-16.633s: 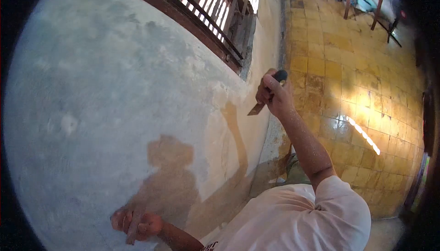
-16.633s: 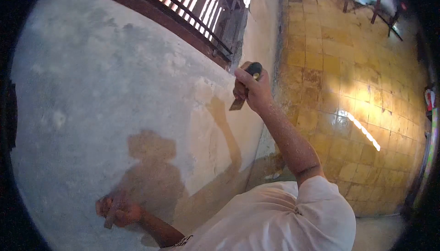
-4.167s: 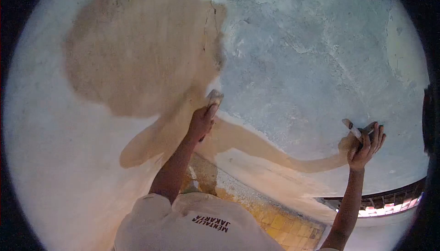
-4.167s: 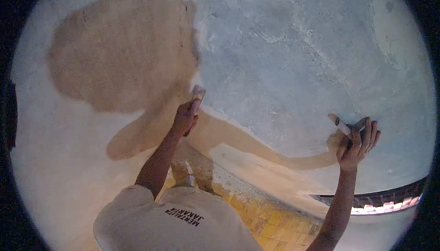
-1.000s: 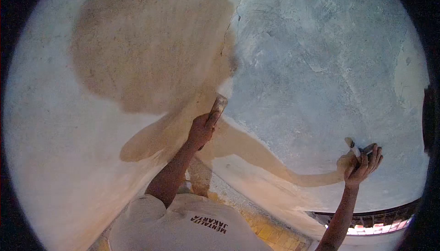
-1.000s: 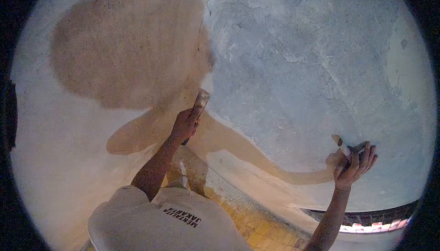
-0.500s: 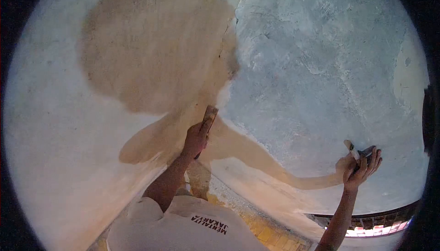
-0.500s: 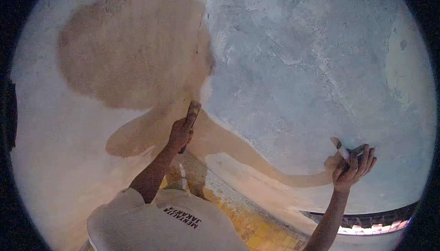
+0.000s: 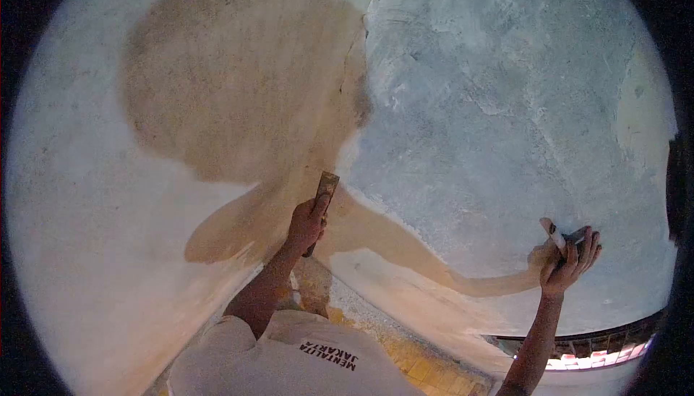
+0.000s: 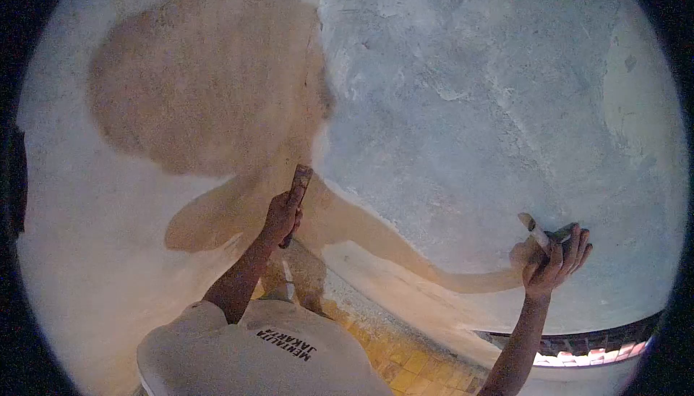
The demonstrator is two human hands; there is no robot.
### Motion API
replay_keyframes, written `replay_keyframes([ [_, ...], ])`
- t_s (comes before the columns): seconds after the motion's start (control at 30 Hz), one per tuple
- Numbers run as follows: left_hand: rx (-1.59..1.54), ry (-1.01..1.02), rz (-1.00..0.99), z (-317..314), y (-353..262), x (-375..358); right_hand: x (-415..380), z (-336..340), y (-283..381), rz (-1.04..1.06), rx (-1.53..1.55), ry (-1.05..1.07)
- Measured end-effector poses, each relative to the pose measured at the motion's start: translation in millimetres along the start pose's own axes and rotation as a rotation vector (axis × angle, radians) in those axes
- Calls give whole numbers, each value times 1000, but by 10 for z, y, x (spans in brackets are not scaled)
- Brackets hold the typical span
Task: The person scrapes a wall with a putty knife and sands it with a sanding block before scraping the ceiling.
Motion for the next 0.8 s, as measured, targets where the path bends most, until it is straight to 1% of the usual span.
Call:
replay_keyframes([
  [0.1,43,38,56,-57,15,132,1,8,54,-9,18,17],
  [0.17,-29,106,-120,-215,-129,364,19,-1,45,4,24,-8],
  [0.2,-39,102,-128,-206,-221,333,40,-12,30,13,21,-17],
  [0.27,77,49,-94,-78,-323,203,21,3,43,8,11,-12],
  [0.4,81,13,-114,177,-331,31,47,11,55,5,28,-32],
  [0.47,73,18,-76,211,-339,-94,18,12,33,-4,7,0],
  [0.5,76,25,-78,179,-382,-98,2,22,21,-8,1,2],
  [0.57,178,4,-33,119,-462,-60,-14,4,22,-11,1,-4],
  [0.6,183,-3,-33,62,-473,65,-10,3,32,-16,7,-7],
  [0.67,131,14,-168,-54,-500,369,21,9,46,2,48,-16],
  [0.8,164,31,-137,64,-506,206,-59,24,12,10,22,20],
])
Point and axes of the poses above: each hand's wrist, its own x-axis towards the middle knuckle, its own z-axis out of the back of the hand, y = z × x, the point moved 4 cm from there along x, towards the middle knuckle, and after that the axes turned 7 degrees about -y, right-handed, at the moved point
